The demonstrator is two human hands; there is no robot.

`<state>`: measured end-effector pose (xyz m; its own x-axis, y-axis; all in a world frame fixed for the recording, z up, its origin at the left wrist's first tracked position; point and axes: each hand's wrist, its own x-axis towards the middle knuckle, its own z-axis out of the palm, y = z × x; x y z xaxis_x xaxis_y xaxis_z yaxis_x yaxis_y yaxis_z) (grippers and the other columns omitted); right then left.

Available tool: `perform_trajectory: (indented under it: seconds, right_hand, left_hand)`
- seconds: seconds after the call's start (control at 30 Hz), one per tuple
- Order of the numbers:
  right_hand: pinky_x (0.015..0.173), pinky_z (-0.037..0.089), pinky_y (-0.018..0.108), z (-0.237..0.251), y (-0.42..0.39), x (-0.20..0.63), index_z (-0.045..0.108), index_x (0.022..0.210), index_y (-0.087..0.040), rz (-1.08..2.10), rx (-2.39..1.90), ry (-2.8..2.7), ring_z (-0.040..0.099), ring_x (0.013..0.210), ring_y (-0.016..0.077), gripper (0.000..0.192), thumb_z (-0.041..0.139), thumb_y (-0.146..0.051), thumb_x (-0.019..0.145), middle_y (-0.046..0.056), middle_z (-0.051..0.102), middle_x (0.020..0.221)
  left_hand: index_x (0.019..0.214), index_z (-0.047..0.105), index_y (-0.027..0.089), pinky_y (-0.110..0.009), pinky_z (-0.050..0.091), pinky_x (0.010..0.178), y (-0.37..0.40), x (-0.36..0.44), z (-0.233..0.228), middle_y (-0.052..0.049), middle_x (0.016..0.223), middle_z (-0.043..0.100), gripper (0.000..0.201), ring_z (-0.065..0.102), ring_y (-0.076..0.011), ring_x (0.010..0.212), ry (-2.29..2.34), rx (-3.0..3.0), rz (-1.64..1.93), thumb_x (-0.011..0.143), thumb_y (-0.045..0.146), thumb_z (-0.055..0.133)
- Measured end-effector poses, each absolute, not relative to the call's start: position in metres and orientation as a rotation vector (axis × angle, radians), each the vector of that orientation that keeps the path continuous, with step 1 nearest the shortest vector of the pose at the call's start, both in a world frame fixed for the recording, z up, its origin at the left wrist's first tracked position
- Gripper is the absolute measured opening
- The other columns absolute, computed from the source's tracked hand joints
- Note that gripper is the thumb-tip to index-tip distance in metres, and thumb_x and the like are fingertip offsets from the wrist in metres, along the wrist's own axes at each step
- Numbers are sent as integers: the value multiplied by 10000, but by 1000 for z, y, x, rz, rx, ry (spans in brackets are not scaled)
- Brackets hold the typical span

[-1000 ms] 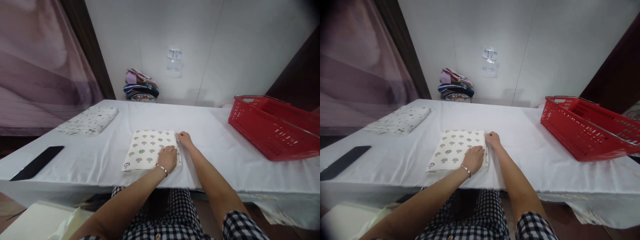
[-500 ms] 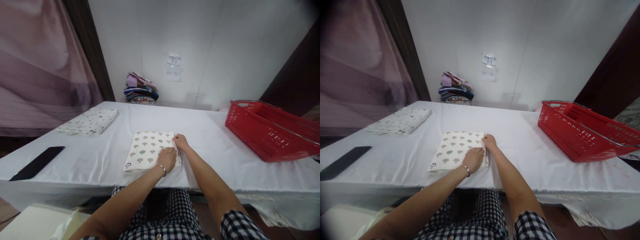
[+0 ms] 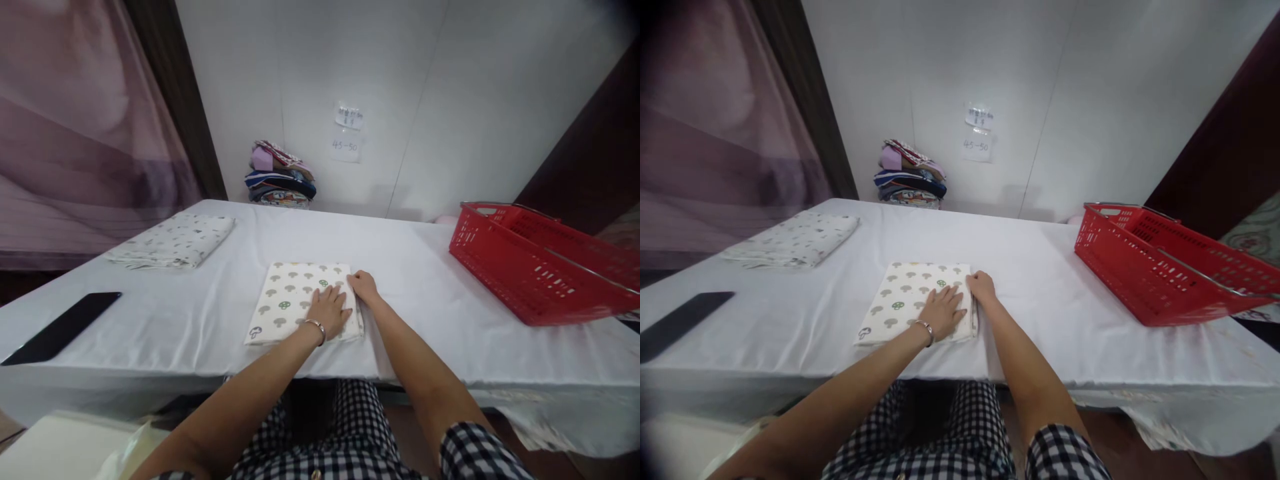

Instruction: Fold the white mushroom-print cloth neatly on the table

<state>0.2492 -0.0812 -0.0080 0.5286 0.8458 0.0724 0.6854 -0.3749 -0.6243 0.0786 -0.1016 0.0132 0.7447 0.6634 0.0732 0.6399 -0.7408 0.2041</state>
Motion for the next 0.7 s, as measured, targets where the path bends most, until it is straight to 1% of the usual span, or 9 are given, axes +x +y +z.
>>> perform_trajectory:
  seconds: [0.13, 0.27, 0.43, 0.5, 0.6, 0.63, 0.7]
  right_hand:
    - [600, 334, 238, -4, -73, 245, 632, 741, -174, 286, -2234, -1253, 557, 718, 160, 269, 492, -387, 829, 50, 657, 767]
    - [634, 351, 241, -9, -70, 245, 628, 798, -181, 257, -2295, -1236, 567, 768, 165, 286, 413, -349, 881, 59, 661, 822]
    - [682, 381, 252, -13, -73, 250, 632, 791, -166, 288, -2322, -1263, 584, 806, 177, 304, 424, -365, 889, 80, 667, 837]
    - [712, 399, 264, -9, -76, 250, 636, 852, -159, 294, -2324, -1268, 594, 833, 187, 310, 418, -375, 892, 88, 669, 866]
    - [806, 415, 284, 1, -82, 241, 595, 1062, -158, 270, -2298, -1300, 583, 966, 202, 306, 462, -351, 866, 101, 642, 1046]
    - [857, 408, 293, 4, -86, 235, 568, 1125, -153, 242, -2259, -1354, 559, 1040, 209, 338, 484, -332, 851, 110, 612, 1128]
    - [971, 359, 317, 7, -97, 220, 517, 1214, -128, 167, -2130, -1510, 461, 1199, 228, 419, 503, -299, 832, 139, 517, 1282]
  left_hand:
    - [1356, 409, 217, -551, 149, 1099, -104, 80, 5, -76, 1493, 289, 516, 213, -273, 1380, 1049, 2780, 158, 916, 448, 272]
    - [1369, 396, 211, -541, 147, 1105, -103, 79, 2, -72, 1491, 294, 523, 214, -264, 1380, 1031, 2785, 190, 915, 438, 273]
    - [1367, 400, 206, -547, 141, 1102, -104, 80, 0, -79, 1487, 302, 517, 213, -264, 1378, 1024, 2776, 212, 917, 428, 276]
    - [1364, 401, 199, -552, 133, 1101, -105, 81, 1, -84, 1487, 301, 517, 212, -268, 1378, 1021, 2763, 210, 916, 428, 282]
    - [1335, 433, 211, -555, 150, 1095, -103, 79, 6, -85, 1479, 320, 493, 228, -272, 1372, 985, 2728, 190, 905, 429, 328]
    - [1303, 466, 228, -544, 176, 1091, -100, 77, 9, -76, 1464, 350, 461, 255, -266, 1361, 952, 2713, 177, 899, 417, 352]
    - [1220, 535, 260, -503, 240, 1079, -91, 67, 18, -45, 1412, 431, 380, 328, -241, 1325, 894, 2688, 175, 890, 373, 384]
